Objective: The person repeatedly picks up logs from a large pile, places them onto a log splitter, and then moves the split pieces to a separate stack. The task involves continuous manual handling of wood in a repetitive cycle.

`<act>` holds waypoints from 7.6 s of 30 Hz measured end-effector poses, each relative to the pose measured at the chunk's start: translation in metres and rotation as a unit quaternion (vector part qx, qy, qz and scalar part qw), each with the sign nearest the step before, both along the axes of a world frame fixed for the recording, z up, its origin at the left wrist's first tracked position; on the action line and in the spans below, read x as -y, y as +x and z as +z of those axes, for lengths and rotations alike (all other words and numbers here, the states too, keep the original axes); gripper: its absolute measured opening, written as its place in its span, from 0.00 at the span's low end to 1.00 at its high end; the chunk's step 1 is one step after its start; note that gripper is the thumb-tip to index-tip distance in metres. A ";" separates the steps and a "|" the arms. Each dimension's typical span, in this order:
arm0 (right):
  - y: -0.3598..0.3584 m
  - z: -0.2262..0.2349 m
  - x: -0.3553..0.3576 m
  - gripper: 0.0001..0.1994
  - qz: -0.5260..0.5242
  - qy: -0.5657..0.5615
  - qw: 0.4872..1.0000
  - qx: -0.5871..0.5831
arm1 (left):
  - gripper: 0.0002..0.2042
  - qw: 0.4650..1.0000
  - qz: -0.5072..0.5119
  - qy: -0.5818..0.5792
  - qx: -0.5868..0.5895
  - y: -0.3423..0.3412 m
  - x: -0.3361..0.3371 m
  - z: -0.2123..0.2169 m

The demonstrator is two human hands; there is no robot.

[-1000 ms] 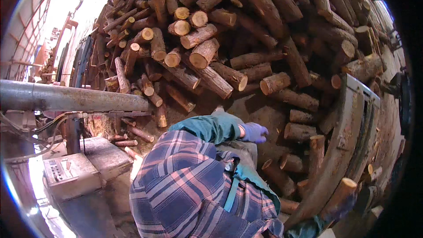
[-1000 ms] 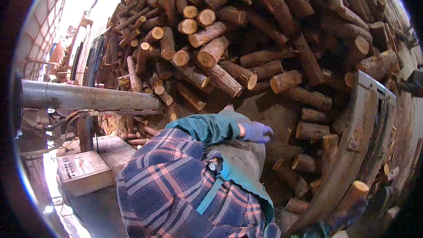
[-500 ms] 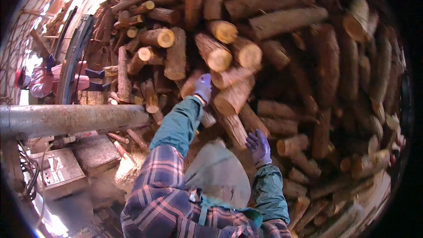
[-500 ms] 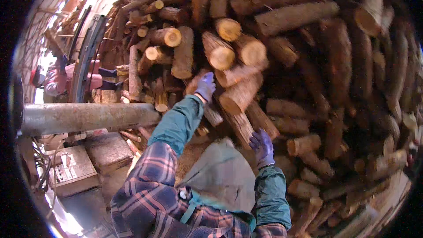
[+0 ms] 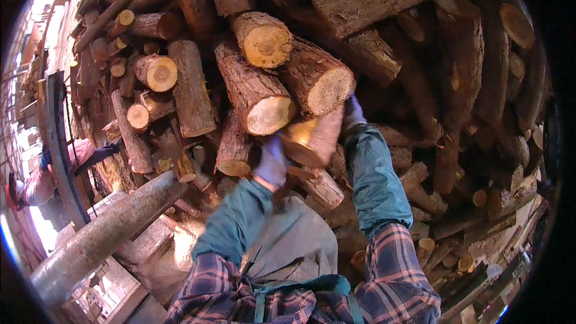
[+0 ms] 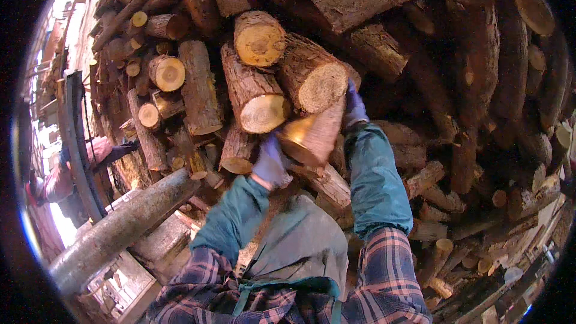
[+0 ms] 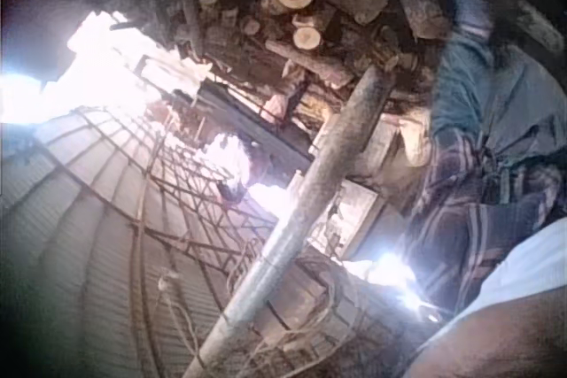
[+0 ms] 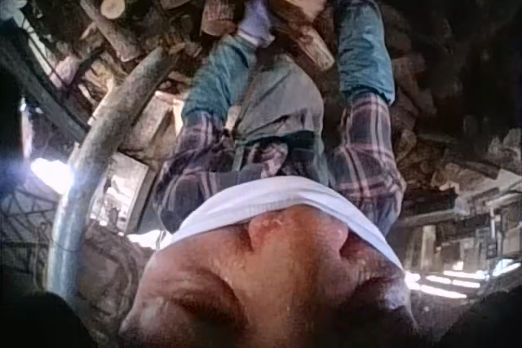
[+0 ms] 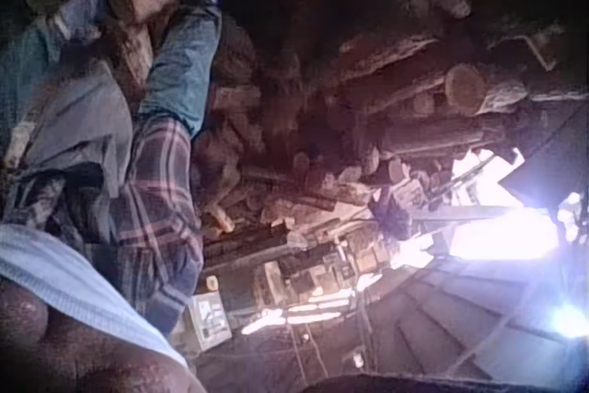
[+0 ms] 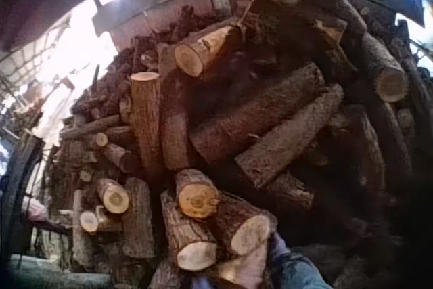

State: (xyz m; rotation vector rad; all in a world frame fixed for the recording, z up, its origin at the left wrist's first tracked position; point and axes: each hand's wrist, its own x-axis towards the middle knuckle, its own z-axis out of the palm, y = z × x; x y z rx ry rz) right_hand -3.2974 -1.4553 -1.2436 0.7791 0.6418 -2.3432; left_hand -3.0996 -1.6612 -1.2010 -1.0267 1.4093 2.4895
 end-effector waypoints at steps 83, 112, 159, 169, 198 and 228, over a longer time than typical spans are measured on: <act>0.080 0.138 0.022 0.37 0.349 0.304 0.868 -0.181 | 0.30 0.961 -0.067 -0.270 -0.005 -0.027 0.064 0.106; 0.263 0.171 -0.062 0.26 0.219 0.167 0.885 -0.377 | 0.33 0.961 -0.248 0.091 0.081 0.133 -0.098 0.331; 0.848 0.488 -0.761 0.38 0.026 0.909 0.403 0.101 | 0.11 0.107 -0.503 -0.236 -0.825 0.335 -0.591 0.740; 0.815 0.503 -0.768 0.25 -0.085 0.890 0.447 -0.040 | 0.09 0.166 -0.591 -0.298 -0.731 0.306 -0.559 0.693; 0.441 0.128 -0.194 0.39 0.281 0.263 0.918 -0.099 | 0.36 0.797 -0.531 -0.256 0.129 0.270 -0.154 0.073; 0.414 0.035 -0.186 0.47 0.334 0.206 0.918 0.054 | 0.36 0.955 -0.228 0.141 0.127 0.258 -0.210 0.099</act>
